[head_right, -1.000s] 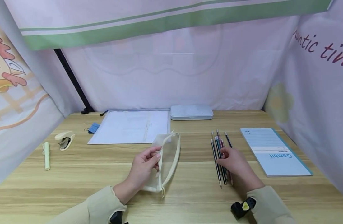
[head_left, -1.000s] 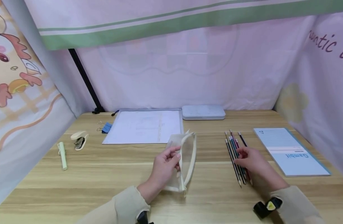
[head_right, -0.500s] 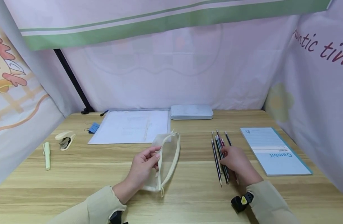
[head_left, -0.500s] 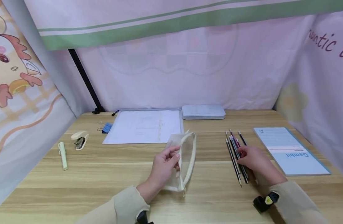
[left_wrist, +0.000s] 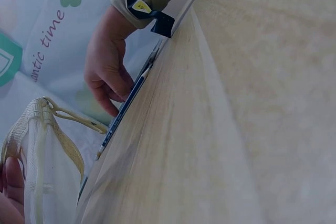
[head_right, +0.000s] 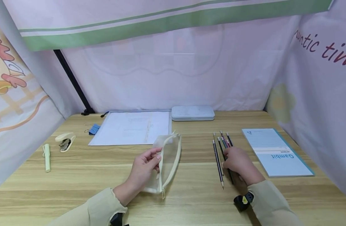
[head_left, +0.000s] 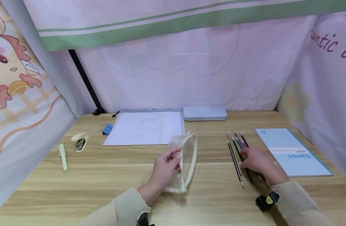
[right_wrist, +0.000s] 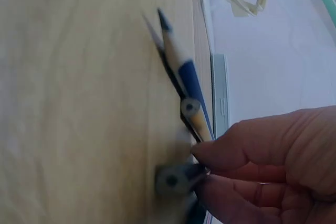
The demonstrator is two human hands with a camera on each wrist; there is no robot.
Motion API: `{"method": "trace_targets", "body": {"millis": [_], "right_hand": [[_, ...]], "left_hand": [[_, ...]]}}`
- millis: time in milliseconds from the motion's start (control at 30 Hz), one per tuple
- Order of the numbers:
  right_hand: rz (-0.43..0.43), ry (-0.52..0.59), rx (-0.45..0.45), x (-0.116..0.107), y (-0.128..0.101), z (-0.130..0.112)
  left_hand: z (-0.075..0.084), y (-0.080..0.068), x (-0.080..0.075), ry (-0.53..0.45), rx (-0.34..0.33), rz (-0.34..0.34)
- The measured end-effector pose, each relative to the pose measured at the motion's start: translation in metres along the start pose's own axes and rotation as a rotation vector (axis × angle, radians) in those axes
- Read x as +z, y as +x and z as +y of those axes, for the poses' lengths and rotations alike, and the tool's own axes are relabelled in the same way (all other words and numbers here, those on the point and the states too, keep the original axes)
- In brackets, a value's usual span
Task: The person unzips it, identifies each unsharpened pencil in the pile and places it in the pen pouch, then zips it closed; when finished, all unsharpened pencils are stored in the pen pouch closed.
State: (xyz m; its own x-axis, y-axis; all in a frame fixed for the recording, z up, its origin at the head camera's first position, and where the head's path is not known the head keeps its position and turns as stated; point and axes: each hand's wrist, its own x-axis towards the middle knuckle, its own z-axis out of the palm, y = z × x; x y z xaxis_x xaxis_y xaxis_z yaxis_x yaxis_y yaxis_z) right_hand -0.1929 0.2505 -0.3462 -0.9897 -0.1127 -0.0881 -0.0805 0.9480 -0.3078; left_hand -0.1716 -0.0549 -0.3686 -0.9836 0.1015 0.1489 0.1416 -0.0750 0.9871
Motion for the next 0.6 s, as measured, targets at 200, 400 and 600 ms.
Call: {"method": "trace_targets", "body": {"millis": [200,400,600], "right_hand": [[-0.013,0.056,0.049,0.000,0.003,0.004],[-0.022,0.306,0.140,0.001,0.000,0.008],[0.002,0.827,0.111,0.012,-0.001,-0.014]], "left_hand": [[0.000,0.000,0.000,0.003,-0.005,0.003],[0.001,0.000,0.000,-0.007,-0.007,-0.005],[0.003,-0.001,0.000,-0.015,-0.004,-0.007]]}}
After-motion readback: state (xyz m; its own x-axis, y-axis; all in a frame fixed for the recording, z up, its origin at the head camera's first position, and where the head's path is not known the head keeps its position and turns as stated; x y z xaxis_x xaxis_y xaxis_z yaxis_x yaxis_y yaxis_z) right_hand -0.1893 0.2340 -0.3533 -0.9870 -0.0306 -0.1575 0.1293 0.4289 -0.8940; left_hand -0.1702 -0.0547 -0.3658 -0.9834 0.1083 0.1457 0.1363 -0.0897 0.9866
